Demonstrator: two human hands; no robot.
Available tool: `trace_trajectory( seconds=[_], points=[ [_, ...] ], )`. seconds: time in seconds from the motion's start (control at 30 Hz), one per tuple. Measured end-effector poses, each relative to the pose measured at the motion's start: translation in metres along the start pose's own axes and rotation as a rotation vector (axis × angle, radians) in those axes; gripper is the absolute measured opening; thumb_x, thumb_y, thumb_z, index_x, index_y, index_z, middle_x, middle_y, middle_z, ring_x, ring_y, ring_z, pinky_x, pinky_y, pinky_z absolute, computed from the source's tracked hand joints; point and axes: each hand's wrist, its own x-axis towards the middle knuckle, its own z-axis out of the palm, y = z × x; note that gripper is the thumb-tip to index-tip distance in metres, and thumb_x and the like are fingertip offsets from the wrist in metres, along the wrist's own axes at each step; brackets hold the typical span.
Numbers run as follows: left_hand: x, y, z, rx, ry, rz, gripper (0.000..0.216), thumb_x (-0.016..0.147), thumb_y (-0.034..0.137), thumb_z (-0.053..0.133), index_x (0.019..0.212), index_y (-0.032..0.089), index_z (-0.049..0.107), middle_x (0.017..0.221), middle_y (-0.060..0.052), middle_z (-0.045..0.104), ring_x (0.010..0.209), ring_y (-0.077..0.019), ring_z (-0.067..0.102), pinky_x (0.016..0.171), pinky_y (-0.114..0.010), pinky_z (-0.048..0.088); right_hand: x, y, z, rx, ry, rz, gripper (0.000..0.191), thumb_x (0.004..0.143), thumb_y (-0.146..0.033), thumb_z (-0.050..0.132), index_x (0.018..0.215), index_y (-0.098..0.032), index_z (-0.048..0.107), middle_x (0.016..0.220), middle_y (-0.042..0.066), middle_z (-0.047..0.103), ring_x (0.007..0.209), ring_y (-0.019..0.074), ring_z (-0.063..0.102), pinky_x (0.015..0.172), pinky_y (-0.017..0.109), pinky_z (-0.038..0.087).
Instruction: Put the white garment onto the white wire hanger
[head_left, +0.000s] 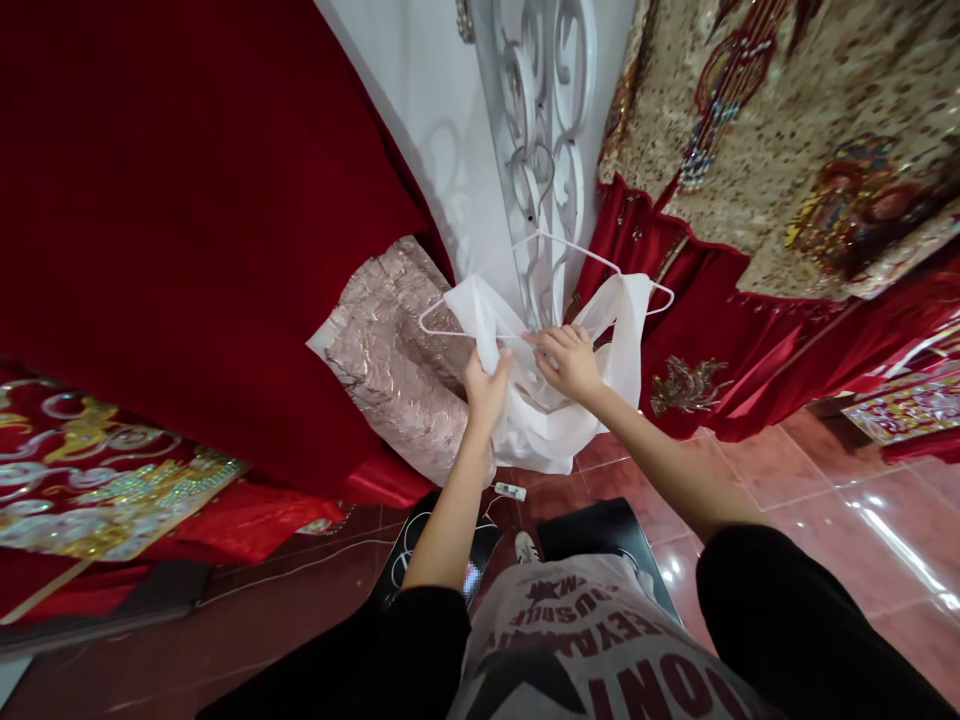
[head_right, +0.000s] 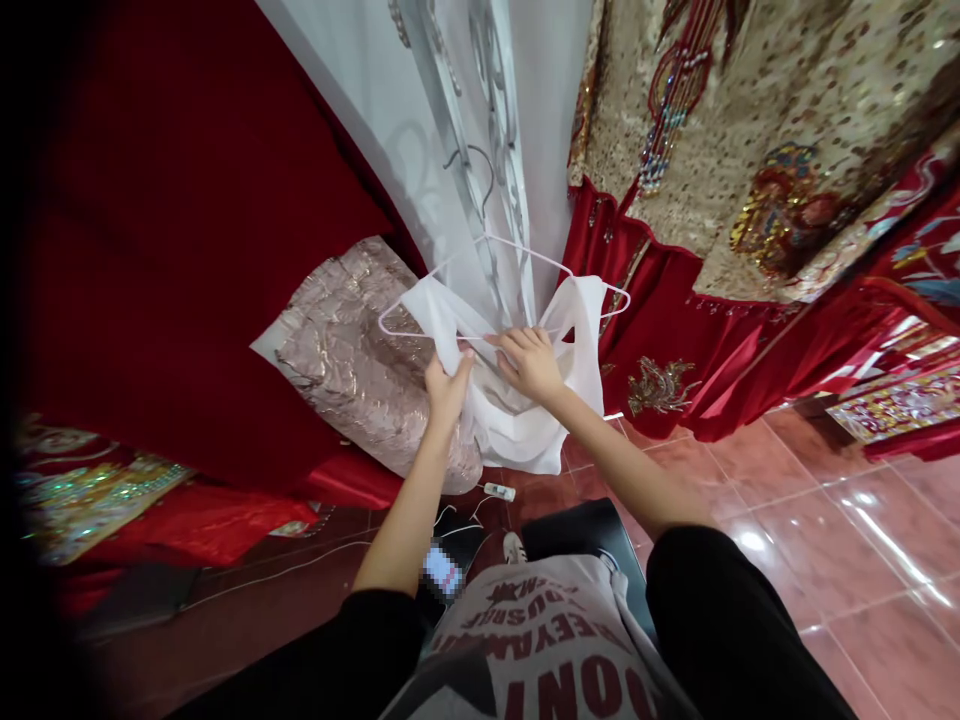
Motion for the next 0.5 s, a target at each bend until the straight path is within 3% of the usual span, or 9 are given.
trace_trajectory(
  seconds=[0.07,0.2,0.33,0.43,0.5],
  points=[
    [0.001,0.016,-0.008,0.086,-0.128,0.004,0.023,0.097,0.040,0.069,0.097,0.018,0.078,0.101,-0.016,0.083,0.103,-0.0317,0.078,0.101,-0.042,0.057,-0.005,-0.001,-0.005,0.020,0.021,0.013,0.031,0.106,-0.024,0.052,0.120,-0.024,0.079,0.103,0.010,0.076,0.100,0.0270,0.063,0.096,0.043,0.040],
    [-0.009,0.044,-0.031,0.294,-0.233,0.082,0.024,0.093,0.036,0.068,0.088,0.017,0.082,0.090,-0.014,0.084,0.096,-0.0327,0.080,0.098,-0.042,0.058,-0.005,-0.004,-0.017,0.106,0.062,0.032,0.026,0.107,-0.034,0.056,0.100,-0.023,0.078,0.087,0.005,0.074,0.087,0.0234,0.063,0.094,0.041,0.039],
    [-0.017,0.064,-0.049,0.195,-0.169,0.007,0.024,0.091,0.034,0.065,0.083,0.017,0.080,0.080,-0.009,0.082,0.082,-0.0268,0.080,0.083,-0.035,0.061,-0.001,-0.007,-0.022,0.161,0.071,0.064,0.028,0.107,-0.040,0.058,0.094,-0.023,0.077,0.083,0.004,0.073,0.085,0.0225,0.063,0.094,0.040,0.039],
    [-0.014,0.075,-0.057,0.258,-0.038,0.057,0.018,0.083,0.033,0.075,0.075,0.017,0.077,0.072,-0.006,0.077,0.080,-0.0273,0.078,0.075,-0.033,0.058,0.000,-0.006,-0.020,0.176,0.039,0.089,0.030,0.108,-0.042,0.058,0.094,-0.023,0.077,0.086,0.004,0.076,0.086,0.0227,0.064,0.094,0.040,0.038],
    [-0.007,0.081,-0.061,0.177,0.021,0.051,0.015,0.081,0.029,0.077,0.072,0.017,0.075,0.067,-0.004,0.072,0.075,-0.0248,0.076,0.070,-0.031,0.056,0.000,-0.004,-0.019,0.178,0.032,0.092,0.030,0.108,-0.042,0.059,0.094,-0.023,0.076,0.088,0.005,0.077,0.086,0.0230,0.065,0.093,0.040,0.039]
  ],
)
